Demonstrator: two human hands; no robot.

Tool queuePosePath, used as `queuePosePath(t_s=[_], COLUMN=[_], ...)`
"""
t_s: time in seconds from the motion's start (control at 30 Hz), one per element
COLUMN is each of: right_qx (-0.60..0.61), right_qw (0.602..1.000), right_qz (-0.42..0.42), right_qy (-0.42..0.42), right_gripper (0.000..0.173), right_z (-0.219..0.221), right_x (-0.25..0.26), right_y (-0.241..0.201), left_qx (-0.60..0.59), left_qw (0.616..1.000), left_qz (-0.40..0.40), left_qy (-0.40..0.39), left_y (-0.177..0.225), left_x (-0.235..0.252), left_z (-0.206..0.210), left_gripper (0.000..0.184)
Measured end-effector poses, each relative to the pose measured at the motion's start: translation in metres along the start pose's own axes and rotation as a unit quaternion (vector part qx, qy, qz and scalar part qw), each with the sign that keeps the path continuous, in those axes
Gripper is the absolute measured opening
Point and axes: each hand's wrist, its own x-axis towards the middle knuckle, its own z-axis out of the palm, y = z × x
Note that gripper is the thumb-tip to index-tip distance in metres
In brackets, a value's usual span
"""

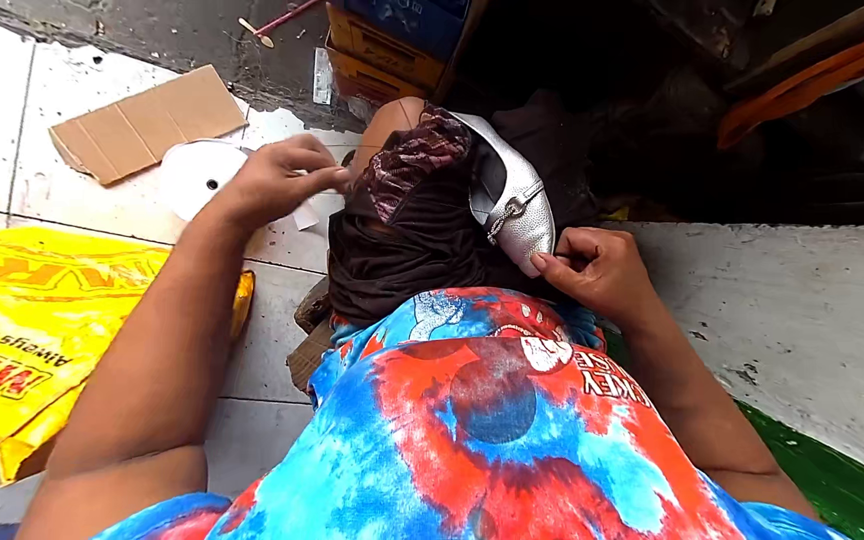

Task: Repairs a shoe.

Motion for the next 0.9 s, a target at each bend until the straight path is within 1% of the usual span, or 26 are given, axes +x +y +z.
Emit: queuePosePath(t_s=[0.07,0.1,0.13,0.17,0.2,0.23,0.27,0.33,0.37,0.4,0.43,0.47,0.5,0.53,0.57,0.6,0.63,0.67,0.7,0.77,0.8,0.87,0.9], right_qx=[-0.041,-0.053,-0.054,-0.043,-0.022,0.009,0.044,0.093,0.100,0.106,0.117,0.143,0.191,0.247,0.298,0.339,0.360,0.361,0.349,0.305,0.281,0.238,0.224], right_qw=[0.999,0.998,0.998,0.998,0.999,0.999,0.998,0.990,0.985,0.978,0.970,0.957,0.938,0.912,0.883,0.857,0.845,0.849,0.862,0.892,0.904,0.919,0.921], right_qz=[-0.021,-0.029,-0.035,-0.036,-0.034,-0.030,-0.020,0.014,0.029,0.041,0.056,0.074,0.092,0.112,0.138,0.168,0.197,0.214,0.219,0.204,0.192,0.172,0.167], right_qy=[0.009,0.013,0.016,0.021,0.028,0.038,0.051,0.104,0.139,0.174,0.208,0.240,0.274,0.308,0.336,0.350,0.344,0.322,0.296,0.266,0.261,0.262,0.270], right_gripper=[0.037,0.036,0.035,0.033,0.031,0.029,0.027,0.025,0.026,0.026,0.025,0.023,0.020,0.017,0.015,0.015,0.021,0.030,0.037,0.043,0.046,0.053,0.057], right_z=[-0.004,-0.005,-0.006,-0.008,-0.010,-0.013,-0.017,-0.029,-0.036,-0.041,-0.044,-0.044,-0.042,-0.036,-0.028,-0.020,-0.010,-0.001,0.008,0.017,0.015,0.004,-0.002], right_x=[-0.005,-0.008,-0.011,-0.013,-0.015,-0.018,-0.023,-0.031,-0.035,-0.039,-0.043,-0.045,-0.046,-0.043,-0.037,-0.032,-0.029,-0.028,-0.030,-0.036,-0.040,-0.047,-0.049], right_y=[0.000,0.000,-0.001,0.000,0.002,0.006,0.011,0.024,0.031,0.039,0.046,0.052,0.055,0.057,0.057,0.056,0.055,0.055,0.057,0.062,0.064,0.064,0.063], left_qx=[0.070,0.119,0.151,0.156,0.154,0.149,0.128,0.166,0.197,0.216,0.225,0.213,0.170,0.096,0.000,-0.099,-0.194,-0.259,-0.297,-0.333,-0.345,-0.371,-0.384], left_qw=[0.986,0.970,0.958,0.959,0.964,0.964,0.962,0.947,0.939,0.936,0.940,0.953,0.973,0.991,0.997,0.989,0.967,0.943,0.924,0.895,0.883,0.860,0.846], left_qz=[-0.147,-0.212,-0.244,-0.233,-0.196,-0.178,-0.180,-0.222,-0.231,-0.236,-0.219,-0.186,-0.134,-0.085,-0.070,-0.086,-0.111,-0.134,-0.154,-0.192,-0.200,-0.175,-0.157], left_qy=[-0.024,-0.017,0.009,0.048,0.095,0.133,0.161,0.164,0.161,0.150,0.132,0.106,0.075,0.037,-0.015,-0.073,-0.122,-0.158,-0.187,-0.225,-0.248,-0.303,-0.335], left_y=[-0.003,0.002,0.011,0.023,0.031,0.033,0.029,0.008,0.003,0.016,0.046,0.083,0.117,0.142,0.158,0.169,0.174,0.174,0.171,0.162,0.156,0.144,0.140], left_x=[-0.012,-0.018,-0.025,-0.031,-0.036,-0.037,-0.037,-0.035,-0.034,-0.029,-0.021,-0.012,-0.005,0.002,0.010,0.019,0.029,0.039,0.049,0.067,0.071,0.073,0.074], left_z=[-0.026,-0.039,-0.052,-0.064,-0.075,-0.083,-0.088,-0.099,-0.099,-0.094,-0.083,-0.065,-0.042,-0.018,0.007,0.028,0.047,0.061,0.070,0.079,0.082,0.088,0.091], left_gripper=[0.026,0.029,0.036,0.042,0.043,0.042,0.043,0.052,0.052,0.054,0.055,0.054,0.053,0.054,0.059,0.063,0.064,0.062,0.058,0.049,0.050,0.051,0.046])
